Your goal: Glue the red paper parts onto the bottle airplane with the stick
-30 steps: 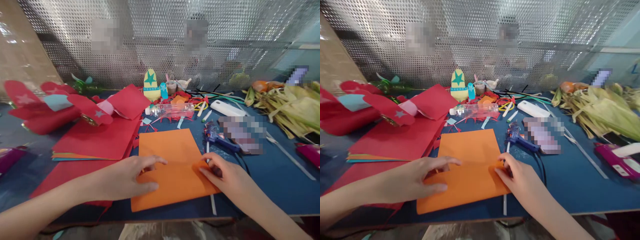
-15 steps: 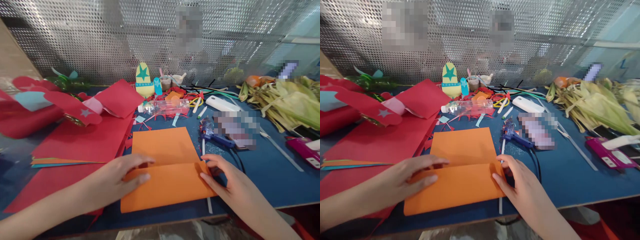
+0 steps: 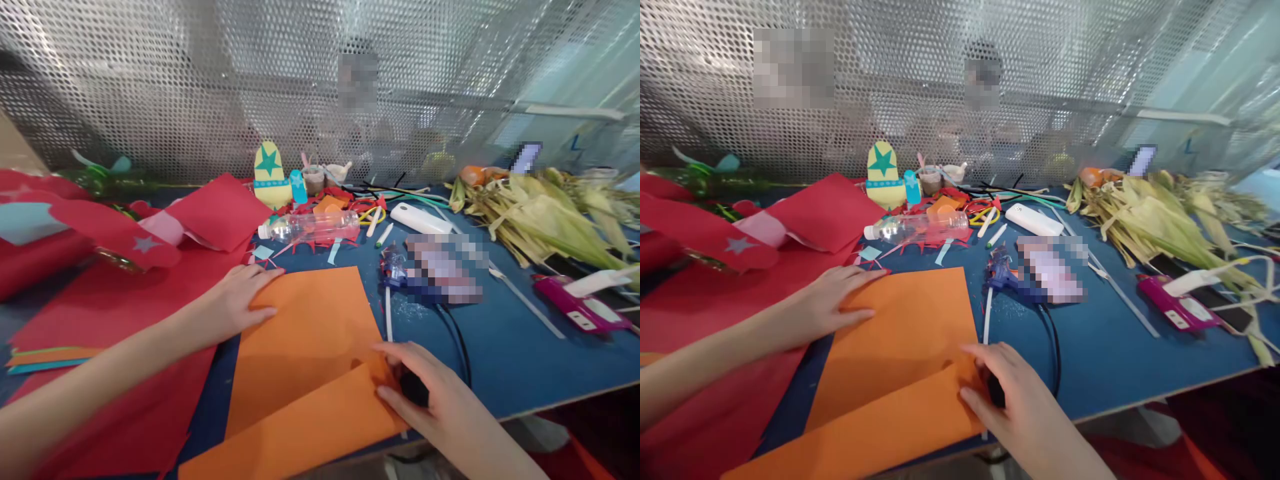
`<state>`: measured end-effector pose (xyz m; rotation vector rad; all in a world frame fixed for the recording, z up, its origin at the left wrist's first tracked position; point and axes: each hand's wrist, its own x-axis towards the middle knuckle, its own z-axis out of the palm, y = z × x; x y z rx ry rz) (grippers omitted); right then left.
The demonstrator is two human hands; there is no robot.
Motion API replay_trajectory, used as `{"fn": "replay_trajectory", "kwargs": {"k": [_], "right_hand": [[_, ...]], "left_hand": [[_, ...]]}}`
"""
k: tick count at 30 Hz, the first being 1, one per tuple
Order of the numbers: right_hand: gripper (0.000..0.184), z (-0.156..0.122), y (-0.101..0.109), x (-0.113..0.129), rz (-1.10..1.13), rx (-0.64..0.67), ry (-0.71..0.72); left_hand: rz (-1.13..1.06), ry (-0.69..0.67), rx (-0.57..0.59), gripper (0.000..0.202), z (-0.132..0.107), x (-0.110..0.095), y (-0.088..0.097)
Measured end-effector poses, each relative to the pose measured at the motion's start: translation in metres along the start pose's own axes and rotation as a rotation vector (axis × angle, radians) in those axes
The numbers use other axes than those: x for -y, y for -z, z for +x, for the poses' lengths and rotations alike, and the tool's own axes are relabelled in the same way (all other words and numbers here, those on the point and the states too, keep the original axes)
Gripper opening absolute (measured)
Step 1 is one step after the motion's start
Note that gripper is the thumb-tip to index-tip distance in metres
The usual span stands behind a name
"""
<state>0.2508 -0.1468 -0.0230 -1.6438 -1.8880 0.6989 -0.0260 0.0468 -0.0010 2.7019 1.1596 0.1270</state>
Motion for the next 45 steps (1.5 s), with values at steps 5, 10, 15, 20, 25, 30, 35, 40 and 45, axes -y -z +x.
{"fn": "replay_trajectory", "kwargs": {"k": [5,10,15,20,25,30,35,40,45], "right_hand": [[0.017,-0.003,0.008,0.008,0.052,0.036,-0.003],[0.006,0.003,0.024,0.019,0.056,-0.006,0.151],[0.013,0.033,0.031,0.022,-0.056,0.002,0.373],[0.013,0.068,0.021,0.015,-0.166,0.127,0.266],[0.013,0.075,0.018,0.013,-0.246,0.158,0.239],[0.003,0.074,0.019,0.012,-0.327,0.206,0.265],[0.016,0.079,0.006,0.003,-0.303,0.015,0.193],[0.026,0.084,-0.006,-0.001,-0.445,-0.168,0.239],[0.029,0.088,-0.011,-0.005,-0.483,-0.237,0.255]], "left_hand": [[-0.213,0.017,-0.081,0.043,-0.002,-0.013,0.018],[-0.305,0.021,-0.499,0.038,-0.004,-0.017,0.053],[-0.196,0.000,-0.786,0.043,0.015,-0.006,0.085],[-0.032,0.127,-0.598,0.054,0.030,0.010,0.082],[0.110,0.090,-0.434,0.035,-0.008,-0.007,0.056],[-0.191,-0.150,-0.006,0.047,-0.063,-0.041,0.025],[-0.189,-0.099,0.014,0.050,-0.073,-0.044,-0.002],[-0.367,0.146,-0.118,0.039,-0.056,-0.025,-0.014],[-0.421,0.205,-0.153,0.035,-0.053,-0.022,-0.018]]}}
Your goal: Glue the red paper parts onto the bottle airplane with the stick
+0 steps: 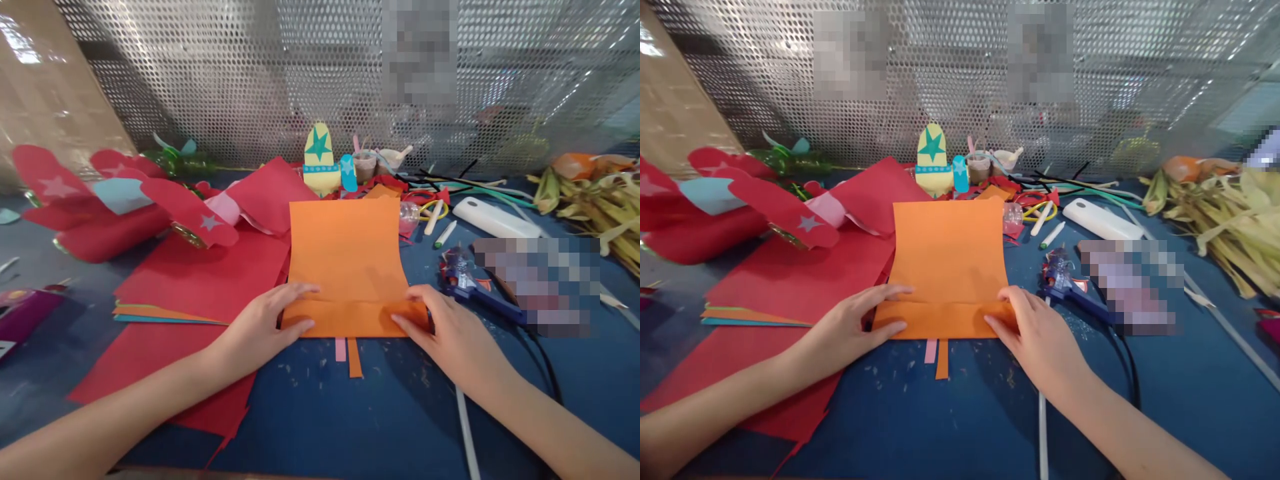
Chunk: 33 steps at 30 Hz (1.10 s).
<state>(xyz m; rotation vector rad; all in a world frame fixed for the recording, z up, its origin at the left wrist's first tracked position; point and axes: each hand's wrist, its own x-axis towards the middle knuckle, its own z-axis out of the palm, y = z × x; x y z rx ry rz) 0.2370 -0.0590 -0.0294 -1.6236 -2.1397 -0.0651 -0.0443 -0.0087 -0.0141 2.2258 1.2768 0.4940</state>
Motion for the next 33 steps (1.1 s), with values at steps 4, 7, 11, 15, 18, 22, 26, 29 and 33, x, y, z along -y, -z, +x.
{"fn": "replay_trajectory", "kwargs": {"k": [4,7,11,15,18,22,26,29,33], "right_hand": [[0.031,0.001,-0.003,-0.002,0.000,0.020,-0.027],[0.033,0.003,-0.003,-0.002,-0.004,0.044,-0.065],[0.033,0.005,-0.003,-0.001,0.028,0.053,-0.105],[0.028,0.004,0.000,0.000,0.125,0.090,-0.193],[0.023,0.002,0.004,-0.002,0.185,0.101,-0.248],[0.016,0.000,0.006,-0.003,0.261,0.109,-0.275],[0.017,0.001,0.003,-0.003,0.226,0.072,-0.288],[0.018,0.002,0.002,-0.002,0.214,0.081,-0.291],[0.017,0.003,0.002,-0.001,0.208,0.079,-0.284]], "left_hand": [[0.009,-0.048,-0.012,0.030,-0.005,0.000,-0.002],[0.003,-0.100,0.006,0.027,-0.007,0.002,-0.002],[0.005,-0.171,0.044,0.026,-0.007,0.005,-0.002],[0.028,-0.151,0.051,0.028,-0.008,0.007,-0.003],[0.024,-0.159,0.037,0.029,-0.009,0.009,-0.005],[-0.003,-0.179,0.005,0.030,-0.010,0.013,-0.009],[-0.004,-0.176,0.003,0.029,-0.009,0.015,-0.009],[0.010,-0.163,-0.001,0.028,-0.008,0.013,-0.008],[0.016,-0.150,-0.008,0.027,-0.007,0.010,-0.005]]}}
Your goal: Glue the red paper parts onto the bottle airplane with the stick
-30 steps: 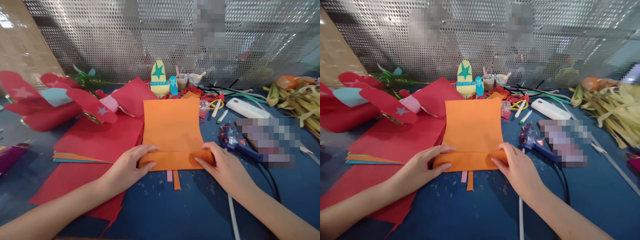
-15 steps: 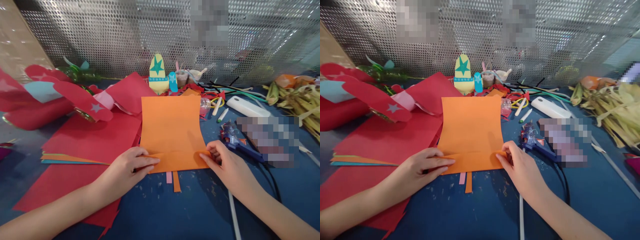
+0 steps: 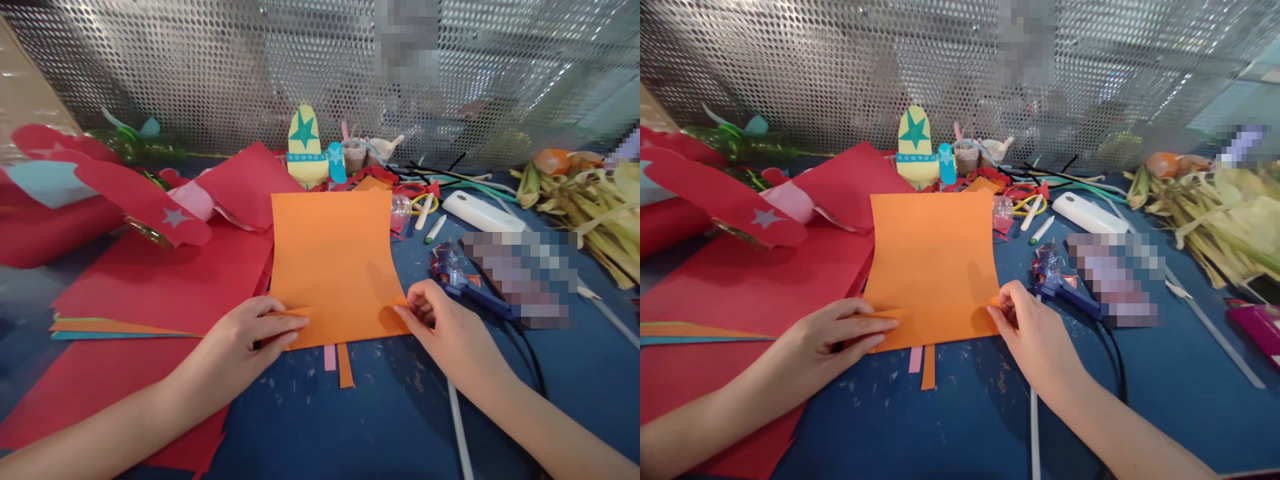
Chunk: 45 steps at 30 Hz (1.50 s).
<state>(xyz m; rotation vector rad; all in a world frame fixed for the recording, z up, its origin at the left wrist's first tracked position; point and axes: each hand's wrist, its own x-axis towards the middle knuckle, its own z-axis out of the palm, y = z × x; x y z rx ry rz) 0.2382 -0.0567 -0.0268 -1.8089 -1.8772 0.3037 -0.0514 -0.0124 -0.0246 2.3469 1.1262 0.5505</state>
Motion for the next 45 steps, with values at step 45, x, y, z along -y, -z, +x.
{"fn": "replay_trajectory", "kwargs": {"k": [45], "right_hand": [[0.023,-0.0039,-0.0017,-0.0027,-0.187,-0.092,0.255]], "left_hand": [[0.372,-0.554,0.117,0.045,-0.0029,-0.0032,-0.0003]]}}
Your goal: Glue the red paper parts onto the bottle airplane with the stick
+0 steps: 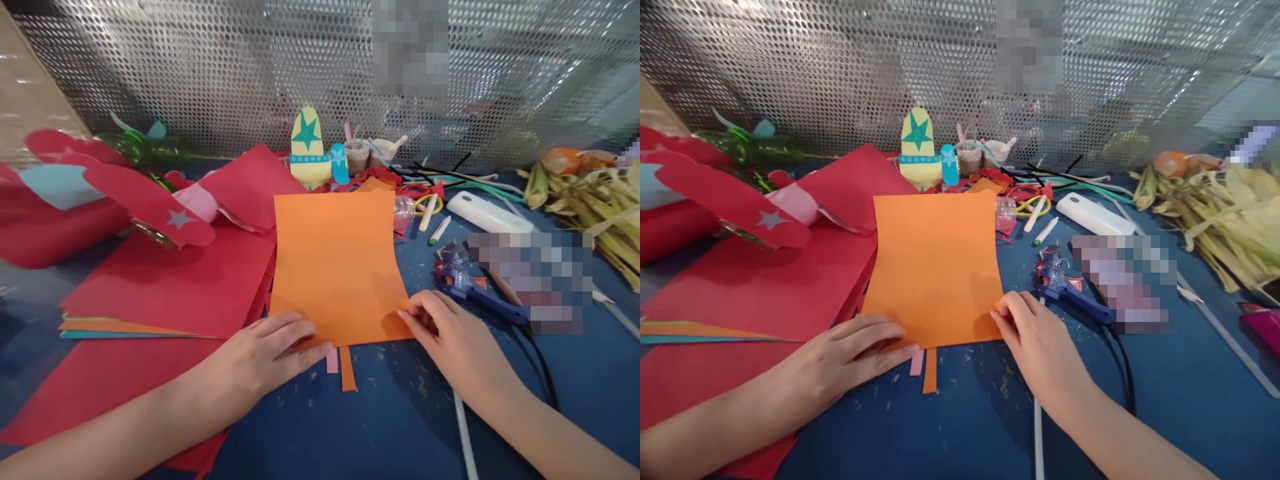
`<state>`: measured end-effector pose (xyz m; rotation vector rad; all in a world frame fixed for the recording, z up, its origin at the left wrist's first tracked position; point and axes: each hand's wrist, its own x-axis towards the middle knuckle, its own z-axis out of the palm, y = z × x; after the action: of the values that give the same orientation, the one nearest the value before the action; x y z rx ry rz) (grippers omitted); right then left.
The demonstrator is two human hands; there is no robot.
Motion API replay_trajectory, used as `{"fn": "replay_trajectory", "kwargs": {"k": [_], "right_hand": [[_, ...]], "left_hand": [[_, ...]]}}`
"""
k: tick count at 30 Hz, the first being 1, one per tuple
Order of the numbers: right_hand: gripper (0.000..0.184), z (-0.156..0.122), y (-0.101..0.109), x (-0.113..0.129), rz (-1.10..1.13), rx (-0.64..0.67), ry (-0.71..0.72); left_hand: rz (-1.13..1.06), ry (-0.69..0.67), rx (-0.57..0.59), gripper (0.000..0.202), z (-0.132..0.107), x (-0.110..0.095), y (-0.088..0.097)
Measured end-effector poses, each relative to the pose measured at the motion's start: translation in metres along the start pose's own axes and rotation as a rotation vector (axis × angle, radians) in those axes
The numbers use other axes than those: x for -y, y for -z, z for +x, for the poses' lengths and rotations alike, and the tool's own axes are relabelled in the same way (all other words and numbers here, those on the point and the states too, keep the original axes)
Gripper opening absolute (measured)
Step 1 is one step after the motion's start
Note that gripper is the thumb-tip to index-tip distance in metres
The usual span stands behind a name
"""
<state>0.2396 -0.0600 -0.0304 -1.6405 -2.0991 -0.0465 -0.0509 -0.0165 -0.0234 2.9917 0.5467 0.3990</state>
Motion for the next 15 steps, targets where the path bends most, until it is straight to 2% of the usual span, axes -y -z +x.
{"fn": "replay_trajectory", "kwargs": {"k": [4,8,12,15], "right_hand": [[0.021,0.000,-0.001,-0.002,-0.003,-0.026,0.008],[0.017,-0.001,0.004,-0.001,-0.081,-0.137,0.080],[0.021,-0.007,0.011,0.011,-0.167,-0.231,0.259],[0.023,-0.013,0.010,0.021,-0.075,-0.150,0.424]], "left_hand": [[-0.015,0.005,-0.002,0.046,-0.002,0.002,-0.004],[0.007,0.007,0.056,0.045,-0.001,0.001,0.000],[0.000,0.033,0.075,0.047,0.001,0.000,0.004],[-0.019,0.024,0.057,0.044,0.002,0.000,0.003]]}}
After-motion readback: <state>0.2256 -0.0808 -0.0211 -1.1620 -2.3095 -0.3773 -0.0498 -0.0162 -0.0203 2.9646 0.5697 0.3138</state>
